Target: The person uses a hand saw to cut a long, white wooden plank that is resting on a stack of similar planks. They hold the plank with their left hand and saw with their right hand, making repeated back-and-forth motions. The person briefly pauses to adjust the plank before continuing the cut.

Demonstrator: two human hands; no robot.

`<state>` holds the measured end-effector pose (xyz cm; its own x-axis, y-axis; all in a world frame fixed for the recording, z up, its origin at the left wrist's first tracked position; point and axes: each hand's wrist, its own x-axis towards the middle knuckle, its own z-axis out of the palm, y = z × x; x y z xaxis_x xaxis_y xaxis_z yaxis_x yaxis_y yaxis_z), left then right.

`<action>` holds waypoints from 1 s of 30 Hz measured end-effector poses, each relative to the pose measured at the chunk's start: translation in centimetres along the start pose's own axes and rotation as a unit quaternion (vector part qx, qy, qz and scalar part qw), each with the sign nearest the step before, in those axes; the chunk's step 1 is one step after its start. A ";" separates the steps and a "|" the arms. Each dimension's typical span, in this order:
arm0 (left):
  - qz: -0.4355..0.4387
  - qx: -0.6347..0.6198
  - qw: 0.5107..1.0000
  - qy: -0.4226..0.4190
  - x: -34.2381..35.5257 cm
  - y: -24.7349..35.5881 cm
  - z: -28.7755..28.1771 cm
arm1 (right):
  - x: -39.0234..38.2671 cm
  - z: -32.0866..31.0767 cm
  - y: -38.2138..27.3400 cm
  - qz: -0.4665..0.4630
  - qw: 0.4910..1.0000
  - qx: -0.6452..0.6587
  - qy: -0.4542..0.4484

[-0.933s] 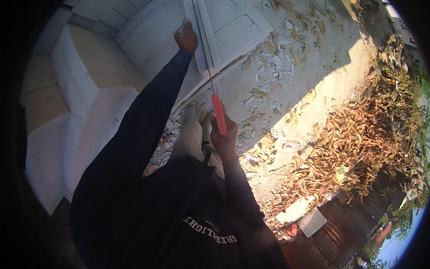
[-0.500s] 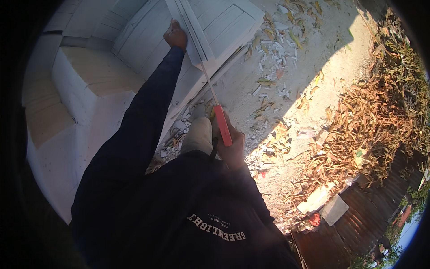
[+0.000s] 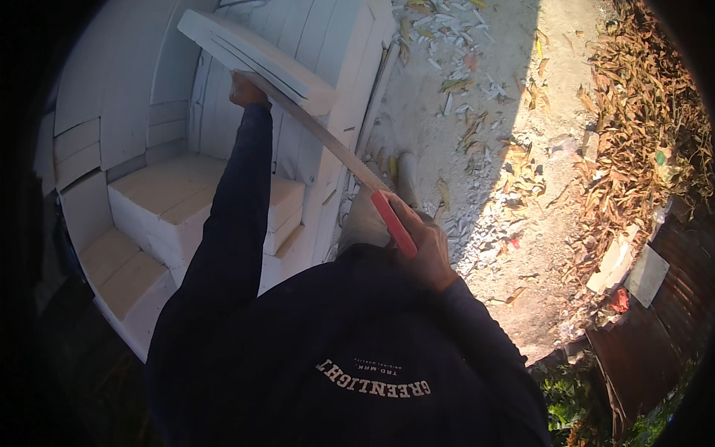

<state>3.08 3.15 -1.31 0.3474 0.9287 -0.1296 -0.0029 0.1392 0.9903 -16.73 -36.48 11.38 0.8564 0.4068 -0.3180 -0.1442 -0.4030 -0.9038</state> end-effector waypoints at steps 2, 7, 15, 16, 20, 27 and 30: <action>0.008 0.005 1.000 -0.002 0.8 -0.8 -0.9 | 1.4 -0.4 -0.6 0.007 0.999 -0.024 -0.024; 0.072 0.065 0.993 -0.068 2.5 -2.4 -1.8 | 6.2 1.8 -0.4 0.018 0.992 -0.112 -0.057; 0.020 -0.017 0.999 0.018 0.2 -0.5 0.0 | 2.3 -0.3 -0.4 -0.009 0.995 -0.089 -0.032; 0.029 -0.022 0.999 0.019 0.8 -0.6 0.2 | 4.0 0.5 0.4 -0.018 0.996 -0.082 -0.024; 0.025 -0.022 0.999 0.013 1.1 -3.2 -0.9 | 4.0 2.5 -0.6 -0.006 0.996 -0.085 -0.015; 0.058 -0.091 0.993 0.044 1.1 -2.0 0.5 | 2.4 -0.5 2.4 -0.102 0.988 -0.110 -0.019; 0.050 -0.065 0.996 0.036 2.6 -4.0 1.1 | 8.1 3.4 -0.6 -0.105 0.992 -0.066 -0.026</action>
<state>5.07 4.65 -5.56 0.2707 0.9619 -0.0384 -0.1567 0.0833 0.9841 -11.38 -30.12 8.36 0.8335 0.5336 -0.1433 0.1044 -0.4068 -0.9075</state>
